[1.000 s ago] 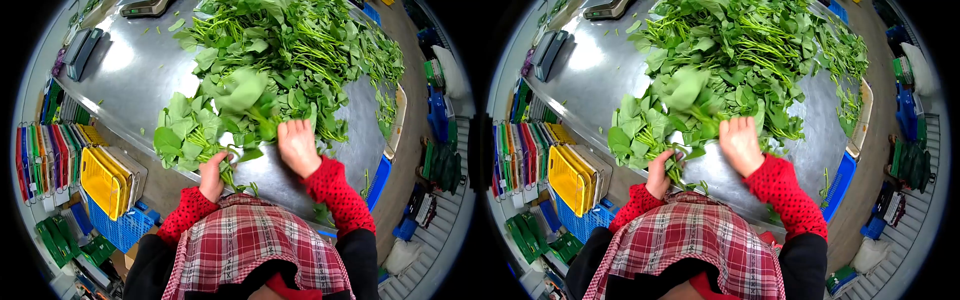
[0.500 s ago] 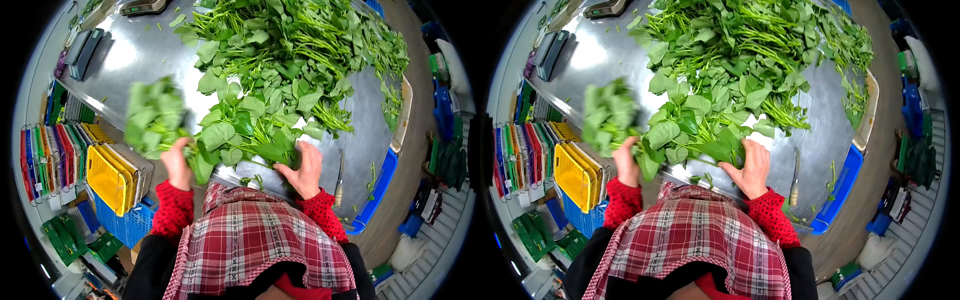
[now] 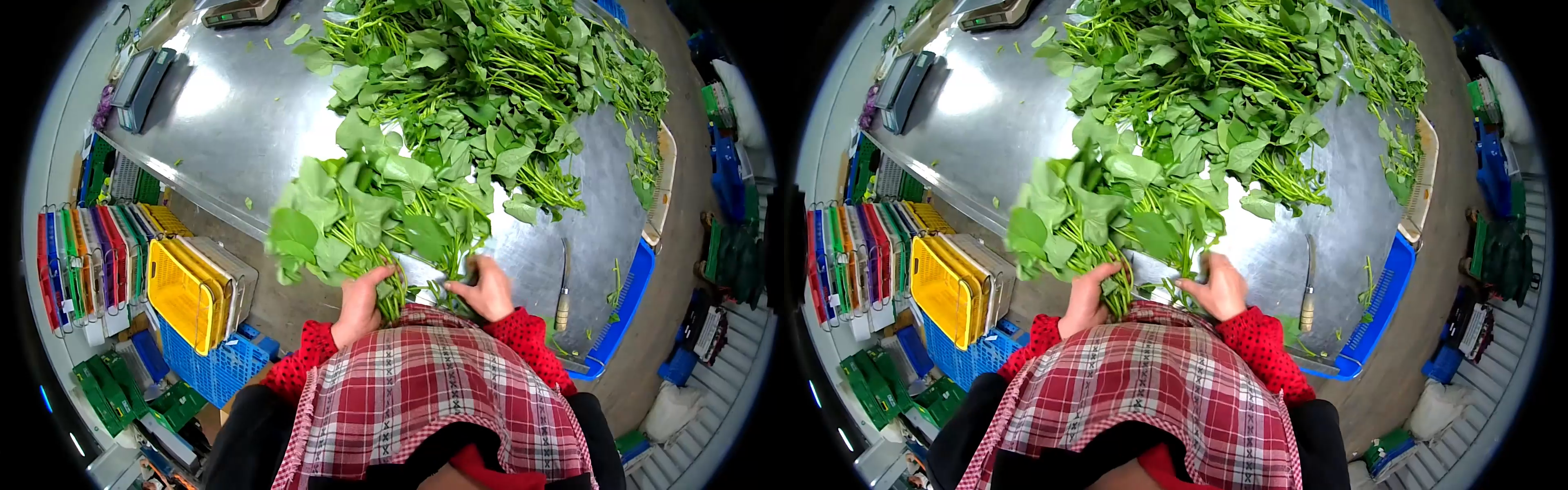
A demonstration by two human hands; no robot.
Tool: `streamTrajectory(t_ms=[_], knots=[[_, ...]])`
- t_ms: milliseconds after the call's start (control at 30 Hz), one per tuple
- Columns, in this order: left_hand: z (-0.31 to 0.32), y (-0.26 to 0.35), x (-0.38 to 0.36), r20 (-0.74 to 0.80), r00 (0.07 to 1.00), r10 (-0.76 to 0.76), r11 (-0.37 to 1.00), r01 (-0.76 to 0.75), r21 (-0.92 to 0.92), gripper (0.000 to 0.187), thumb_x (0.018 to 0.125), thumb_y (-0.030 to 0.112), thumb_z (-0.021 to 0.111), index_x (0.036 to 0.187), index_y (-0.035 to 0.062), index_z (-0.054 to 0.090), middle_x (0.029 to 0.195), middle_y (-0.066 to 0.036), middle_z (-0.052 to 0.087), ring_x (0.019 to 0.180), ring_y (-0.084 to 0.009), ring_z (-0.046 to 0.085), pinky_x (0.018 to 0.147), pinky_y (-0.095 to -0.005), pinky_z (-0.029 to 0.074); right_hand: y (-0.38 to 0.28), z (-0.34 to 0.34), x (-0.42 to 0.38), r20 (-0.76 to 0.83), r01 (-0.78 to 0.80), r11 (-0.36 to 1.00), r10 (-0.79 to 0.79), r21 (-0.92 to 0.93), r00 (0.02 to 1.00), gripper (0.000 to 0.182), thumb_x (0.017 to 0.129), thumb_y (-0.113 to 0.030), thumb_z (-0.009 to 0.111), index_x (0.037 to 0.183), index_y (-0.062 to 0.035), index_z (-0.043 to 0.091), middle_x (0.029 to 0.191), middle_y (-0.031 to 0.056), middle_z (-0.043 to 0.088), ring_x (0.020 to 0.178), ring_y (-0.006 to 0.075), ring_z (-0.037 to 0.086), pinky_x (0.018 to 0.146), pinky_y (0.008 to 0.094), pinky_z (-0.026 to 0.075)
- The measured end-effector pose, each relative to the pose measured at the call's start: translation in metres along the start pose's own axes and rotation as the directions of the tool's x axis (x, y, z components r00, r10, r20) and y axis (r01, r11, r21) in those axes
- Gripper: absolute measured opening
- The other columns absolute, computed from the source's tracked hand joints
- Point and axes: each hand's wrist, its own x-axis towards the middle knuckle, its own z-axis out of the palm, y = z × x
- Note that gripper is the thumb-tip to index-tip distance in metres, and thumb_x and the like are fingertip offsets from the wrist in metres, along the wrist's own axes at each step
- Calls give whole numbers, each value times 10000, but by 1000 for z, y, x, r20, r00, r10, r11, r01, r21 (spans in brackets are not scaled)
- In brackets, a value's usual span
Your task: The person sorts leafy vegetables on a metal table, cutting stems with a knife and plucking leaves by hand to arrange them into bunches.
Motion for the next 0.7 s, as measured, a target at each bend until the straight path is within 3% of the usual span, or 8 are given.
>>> streamTrajectory(t_ms=[67,167,300,467,500,567,633,700], knots=[[12,10,-3,8,1000,26,1000,-26,-5,129,842,75,616,906,-31,653,818,-107,671,695,-190,626,650,-304,514,14,18,-3,18,11,990,-14,138,1000,366,714,-307,773,757,15,606,679,153,585,655,265,603,616,408,464],[4,11,0,44,990,134,991,-134,-5,185,872,89,590,1031,-5,607,922,-110,677,811,-195,652,715,-305,525,5,-30,-28,64,-89,914,69,395,996,196,836,-175,685,883,4,617,634,91,612,555,110,564,500,287,436],[0,12,2,22,993,116,992,-115,-51,250,862,46,593,1107,28,545,991,-111,670,883,-209,658,766,-322,526,35,-99,-62,-99,-245,896,301,370,949,149,902,-101,599,980,26,606,721,74,639,555,101,548,506,272,457],[16,-3,3,54,978,202,979,-199,-52,199,849,45,611,1038,19,556,878,-94,649,726,-190,626,659,-315,523,-41,-130,-26,-628,290,809,123,512,768,158,945,-51,539,1094,-13,579,913,24,612,648,43,492,536,197,406],[17,-6,4,60,980,190,981,-188,-39,177,850,52,611,1018,19,564,866,-89,644,717,-185,624,640,-311,521,-53,-115,-2,-650,395,793,2,464,760,191,914,-36,565,1103,-18,578,928,57,626,660,93,540,567,232,439],[20,-6,2,65,993,100,995,-101,11,123,858,79,608,966,25,584,840,-77,633,693,-173,614,613,-304,518,-36,-71,63,-531,519,850,-480,-85,699,236,850,-80,598,1077,-21,569,962,179,591,738,354,577,630,395,474],[10,-12,13,85,996,39,999,-40,9,112,867,98,603,955,30,595,818,-68,621,688,-176,609,611,-303,517,-26,-25,97,-353,344,936,-349,-79,868,189,861,-158,613,920,1,531,927,182,552,844,407,556,708,464,452],[14,-16,14,75,997,-15,1000,16,-18,122,870,101,602,960,19,594,818,-68,616,684,-178,603,622,-308,522,-13,-5,100,-370,347,914,-403,-210,837,224,876,-198,598,899,10,519,870,222,554,806,423,566,668,497,449]])
